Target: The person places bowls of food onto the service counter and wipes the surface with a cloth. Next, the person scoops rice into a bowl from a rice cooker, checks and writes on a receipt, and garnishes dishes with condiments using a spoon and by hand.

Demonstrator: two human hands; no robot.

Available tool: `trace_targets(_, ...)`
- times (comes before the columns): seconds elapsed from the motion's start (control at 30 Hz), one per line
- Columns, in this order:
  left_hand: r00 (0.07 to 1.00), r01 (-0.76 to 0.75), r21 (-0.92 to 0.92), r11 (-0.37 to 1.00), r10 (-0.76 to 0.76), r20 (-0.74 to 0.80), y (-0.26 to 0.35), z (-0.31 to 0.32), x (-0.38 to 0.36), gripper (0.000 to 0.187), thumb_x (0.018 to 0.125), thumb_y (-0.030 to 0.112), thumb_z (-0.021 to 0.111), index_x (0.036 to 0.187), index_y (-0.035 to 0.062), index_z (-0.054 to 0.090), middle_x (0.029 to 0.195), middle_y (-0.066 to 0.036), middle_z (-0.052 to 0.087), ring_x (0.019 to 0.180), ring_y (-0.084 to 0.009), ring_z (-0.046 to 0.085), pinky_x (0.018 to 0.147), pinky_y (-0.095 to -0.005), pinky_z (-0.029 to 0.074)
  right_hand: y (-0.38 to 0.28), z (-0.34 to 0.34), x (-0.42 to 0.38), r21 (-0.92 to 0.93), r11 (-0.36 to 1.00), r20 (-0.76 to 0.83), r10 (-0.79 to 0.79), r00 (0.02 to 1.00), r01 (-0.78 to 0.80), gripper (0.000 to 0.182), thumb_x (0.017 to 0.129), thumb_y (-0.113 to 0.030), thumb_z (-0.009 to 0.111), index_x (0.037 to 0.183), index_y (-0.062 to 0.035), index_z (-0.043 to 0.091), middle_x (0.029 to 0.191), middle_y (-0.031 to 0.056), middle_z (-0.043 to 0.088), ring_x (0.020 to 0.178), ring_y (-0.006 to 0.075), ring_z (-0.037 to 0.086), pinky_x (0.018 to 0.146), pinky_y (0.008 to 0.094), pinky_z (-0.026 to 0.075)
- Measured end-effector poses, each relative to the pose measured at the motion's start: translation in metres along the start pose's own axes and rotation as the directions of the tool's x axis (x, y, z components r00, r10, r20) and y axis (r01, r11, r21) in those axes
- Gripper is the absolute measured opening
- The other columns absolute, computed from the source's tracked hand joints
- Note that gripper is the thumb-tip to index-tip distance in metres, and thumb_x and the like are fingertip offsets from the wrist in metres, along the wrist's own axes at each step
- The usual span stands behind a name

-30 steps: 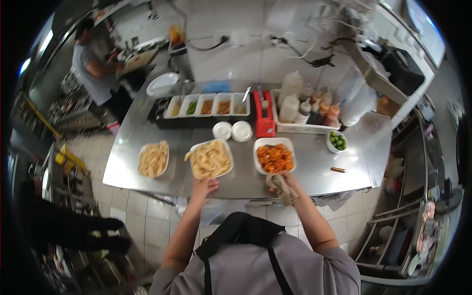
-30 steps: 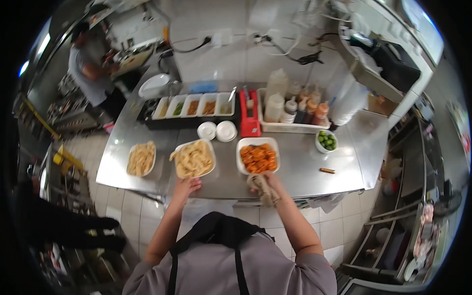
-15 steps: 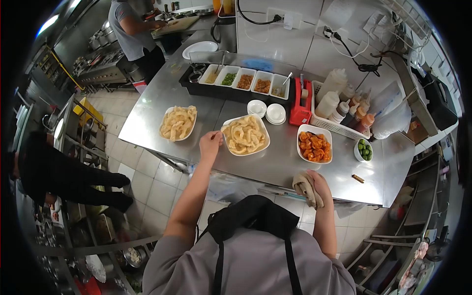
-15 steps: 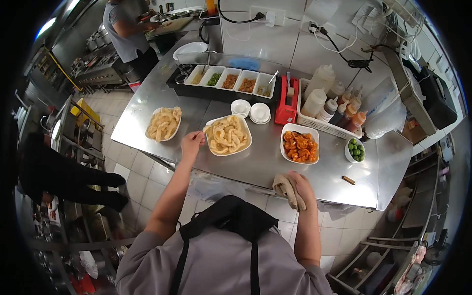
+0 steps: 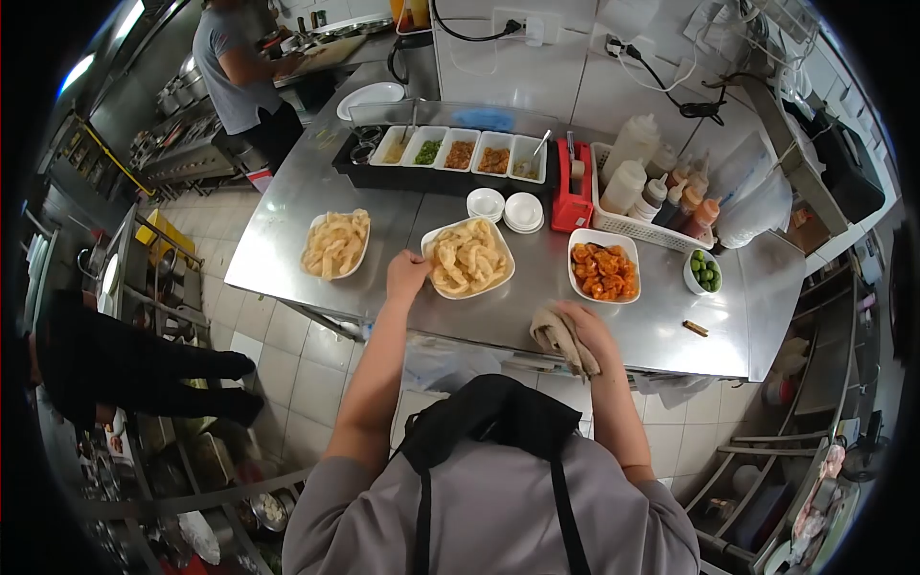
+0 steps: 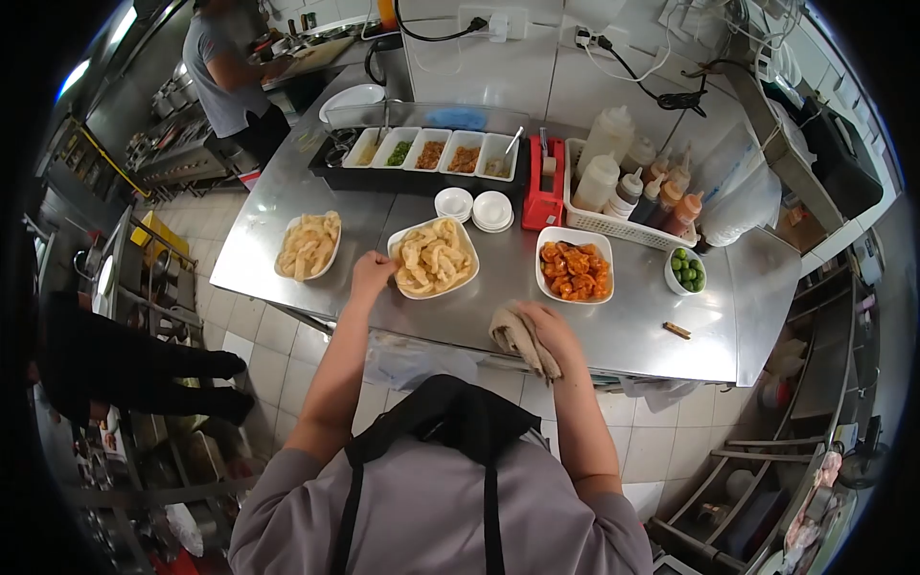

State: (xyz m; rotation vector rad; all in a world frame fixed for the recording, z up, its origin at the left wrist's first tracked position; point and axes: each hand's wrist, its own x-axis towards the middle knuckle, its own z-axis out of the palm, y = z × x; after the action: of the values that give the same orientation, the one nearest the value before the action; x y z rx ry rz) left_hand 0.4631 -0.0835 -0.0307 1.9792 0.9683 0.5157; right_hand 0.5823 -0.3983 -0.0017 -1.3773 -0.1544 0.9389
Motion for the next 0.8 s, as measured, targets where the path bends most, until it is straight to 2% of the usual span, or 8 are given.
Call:
trace_targets(0.13, 0.930, 0.243, -0.172, 0.955, -0.179, 0.321, 0.007, -0.021, 0.008, 0.036, 0.070, 0.029, 0.066, 0.085, -0.0019, 0.054, 0.066, -0.006, 0.055, 0.053, -0.0100, 0.052, 0.044, -0.0223, 0.043, -0.015, 0.021, -0.001, -0.158, 0.987, -0.066, -0.053, 0.996, 0.042, 0.038, 0.082, -0.026, 0.056, 0.105, 0.0027, 0.055, 0.094, 0.0091, 0.060, 0.082, 0.0141, 0.057, 0.073, 0.0235, 0.044)
trace_targets(0.23, 0.862, 0.421, -0.208, 0.883, -0.317, 0.396, 0.005, -0.029, 0.024, 0.035, 0.079, 0.032, 0.058, 0.091, -0.0011, 0.054, 0.069, -0.005, 0.055, 0.051, -0.0091, 0.050, 0.043, -0.0218, 0.042, 0.003, 0.024, 0.021, -0.194, 0.972, -0.078, -0.146, 0.986, 0.129, 0.039, 0.080, -0.019, 0.057, 0.111, 0.0029, 0.049, 0.096, 0.0107, 0.058, 0.086, 0.0158, 0.055, 0.076, 0.0263, 0.044)
trace_targets(0.33, 0.931, 0.173, -0.144, 0.974, -0.114, 0.346, 0.001, -0.022, 0.042, 0.033, 0.087, 0.032, 0.046, 0.092, 0.0000, 0.053, 0.066, -0.004, 0.054, 0.049, -0.0100, 0.049, 0.042, -0.0228, 0.041, 0.026, 0.030, 0.045, -0.255, 0.933, -0.094, -0.285, 0.954, 0.254, 0.037, 0.081, -0.013, 0.056, 0.114, 0.0021, 0.047, 0.098, 0.0103, 0.057, 0.090, 0.0171, 0.054, 0.080, 0.0278, 0.042)
trace_targets(0.4, 0.905, 0.105, -0.095, 0.990, -0.056, 0.421, 0.005, -0.016, 0.048, 0.032, 0.090, 0.030, 0.041, 0.092, 0.0002, 0.053, 0.063, -0.004, 0.054, 0.047, -0.0104, 0.048, 0.041, -0.0238, 0.040, 0.023, 0.047, 0.048, -0.359, 0.882, -0.096, -0.360, 0.928, 0.306, 0.038, 0.083, -0.012, 0.054, 0.117, 0.0022, 0.045, 0.099, 0.0090, 0.056, 0.091, 0.0162, 0.053, 0.081, 0.0262, 0.041)
trace_targets(0.43, 0.889, 0.068, -0.073, 0.995, -0.027, 0.458, 0.007, -0.014, 0.050, 0.033, 0.091, 0.030, 0.038, 0.092, 0.0004, 0.053, 0.062, -0.004, 0.053, 0.045, -0.0106, 0.048, 0.040, -0.0244, 0.039, 0.033, 0.051, 0.060, -0.313, 0.900, -0.080, -0.343, 0.936, 0.304, 0.035, 0.086, -0.013, 0.051, 0.117, 0.0013, 0.046, 0.105, 0.0086, 0.054, 0.097, 0.0167, 0.050, 0.085, 0.0259, 0.038)
trace_targets(0.53, 0.859, -0.036, -0.034, 0.999, 0.048, 0.510, 0.005, -0.011, 0.046, 0.029, 0.090, 0.026, 0.038, 0.087, -0.0004, 0.051, 0.060, -0.005, 0.053, 0.043, -0.0115, 0.047, 0.040, -0.0256, 0.038, 0.044, 0.066, 0.074, -0.410, 0.831, -0.153, -0.469, 0.870, 0.376, 0.035, 0.088, -0.013, 0.048, 0.120, 0.0019, 0.045, 0.114, 0.0090, 0.048, 0.104, 0.0165, 0.045, 0.090, 0.0249, 0.034)
trace_targets(0.57, 0.854, -0.030, -0.035, 0.999, 0.044, 0.518, 0.004, -0.011, 0.044, 0.028, 0.090, 0.024, 0.038, 0.086, -0.0006, 0.050, 0.060, -0.006, 0.053, 0.042, -0.0119, 0.047, 0.040, -0.0262, 0.039, 0.040, 0.060, 0.073, -0.309, 0.898, -0.081, -0.354, 0.932, 0.314, 0.038, 0.090, -0.014, 0.047, 0.123, 0.0032, 0.042, 0.121, 0.0095, 0.043, 0.111, 0.0176, 0.041, 0.095, 0.0246, 0.029)
trace_targets(0.8, 0.889, -0.069, -0.025, 0.997, 0.073, 0.451, 0.018, -0.011, -0.006, 0.021, 0.087, 0.015, 0.037, 0.079, -0.0014, 0.047, 0.056, -0.009, 0.053, 0.040, -0.0147, 0.049, 0.040, -0.0287, 0.040, 0.036, 0.052, 0.078, 0.135, 0.904, -0.155, -0.384, 0.910, 0.405, 0.043, 0.094, -0.028, 0.036, 0.125, 0.0013, 0.041, 0.129, 0.0067, 0.040, 0.120, 0.0176, 0.036, 0.100, 0.0252, 0.026)
